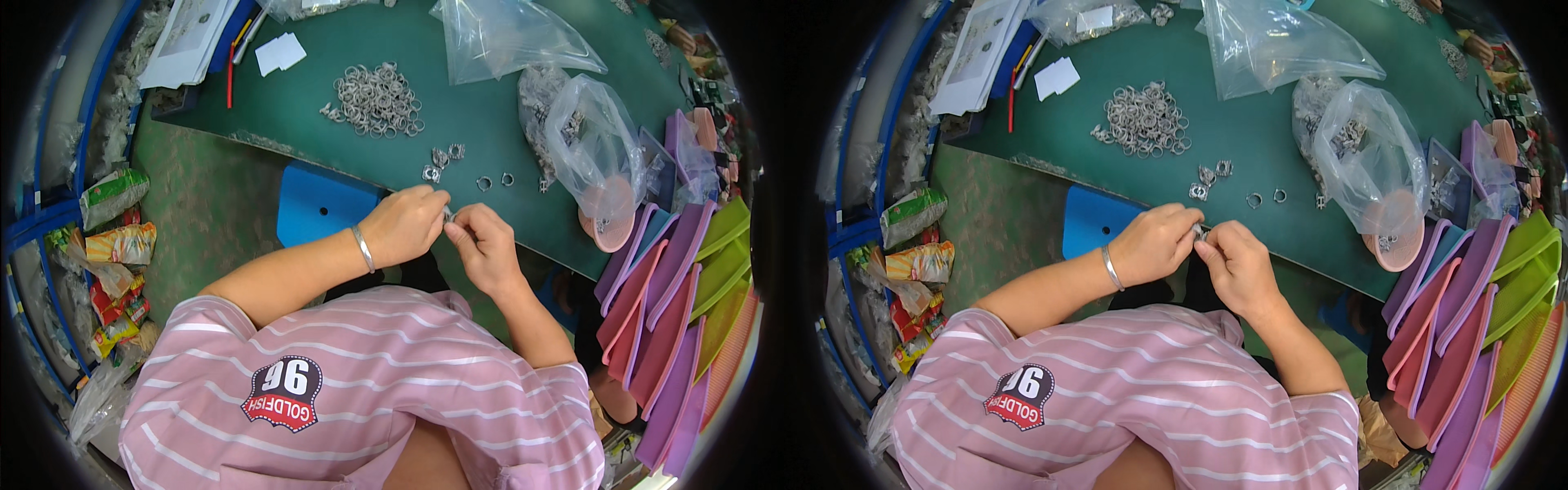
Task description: The person assembles small metal rings into a component using a manual press tool and pliers. They pick up metal rings, position them on a press, use a lever to secure them, then use pliers to bend or adjust the rings before placing the finished parts into plastic bags.
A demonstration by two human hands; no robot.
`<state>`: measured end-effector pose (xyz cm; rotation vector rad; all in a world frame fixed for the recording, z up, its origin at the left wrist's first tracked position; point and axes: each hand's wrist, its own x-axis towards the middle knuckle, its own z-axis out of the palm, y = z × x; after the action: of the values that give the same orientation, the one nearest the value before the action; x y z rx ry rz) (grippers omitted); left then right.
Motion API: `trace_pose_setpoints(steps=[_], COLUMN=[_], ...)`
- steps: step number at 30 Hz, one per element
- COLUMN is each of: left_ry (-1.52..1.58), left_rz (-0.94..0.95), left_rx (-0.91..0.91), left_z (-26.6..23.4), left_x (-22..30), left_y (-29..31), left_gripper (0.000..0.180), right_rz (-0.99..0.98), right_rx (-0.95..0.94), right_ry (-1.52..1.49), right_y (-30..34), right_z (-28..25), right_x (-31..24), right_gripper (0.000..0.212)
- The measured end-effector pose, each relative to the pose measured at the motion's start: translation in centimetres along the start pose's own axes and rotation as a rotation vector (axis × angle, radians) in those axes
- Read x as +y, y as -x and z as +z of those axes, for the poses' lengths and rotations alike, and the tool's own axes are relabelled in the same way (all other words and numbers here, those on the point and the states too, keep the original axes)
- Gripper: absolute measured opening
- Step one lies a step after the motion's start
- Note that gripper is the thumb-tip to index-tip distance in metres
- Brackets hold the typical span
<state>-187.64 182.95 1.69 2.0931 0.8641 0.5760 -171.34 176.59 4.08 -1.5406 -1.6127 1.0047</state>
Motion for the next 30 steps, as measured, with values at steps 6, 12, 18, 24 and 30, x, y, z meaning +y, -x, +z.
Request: trace_pose_setpoints(steps=[6, 12, 18, 24, 30], left_ry=[0.926, 2.153, 2.152, 2.205, 2.107], left_rz=[-0.844, -0.649, -0.427, -0.462, -0.533], left_rx=[-0.209, 0.253, 0.404, 0.42, 0.634], left_z=[-1.4, -3.6, -6.6, -6.3, -8.7], left_x=[-1.0, -3.8, -3.9, -7.3, -8.8], left_y=[0.7, -1.7, -5.8, -9.3, -20.1], left_gripper=[0.022, 0.039, 0.041, 0.029, 0.02], right_rz=[-0.168, -0.101, -0.045, -0.037, 0.016], right_rx=[0.249, 0.563, 0.666, 0.671, 0.627], right_ry=[0.202, 0.412, 0.517, 0.513, 0.521], right_y=[-2.4, -6.9, -7.8, -7.6, -7.6], right_z=[-0.3, 1.4, 4.3, 4.4, 4.0], right_x=[5.1, 14.4, 15.1, 14.2, 14.0], right_gripper=[0.012, 0.015, 0.016, 0.017, 0.016])
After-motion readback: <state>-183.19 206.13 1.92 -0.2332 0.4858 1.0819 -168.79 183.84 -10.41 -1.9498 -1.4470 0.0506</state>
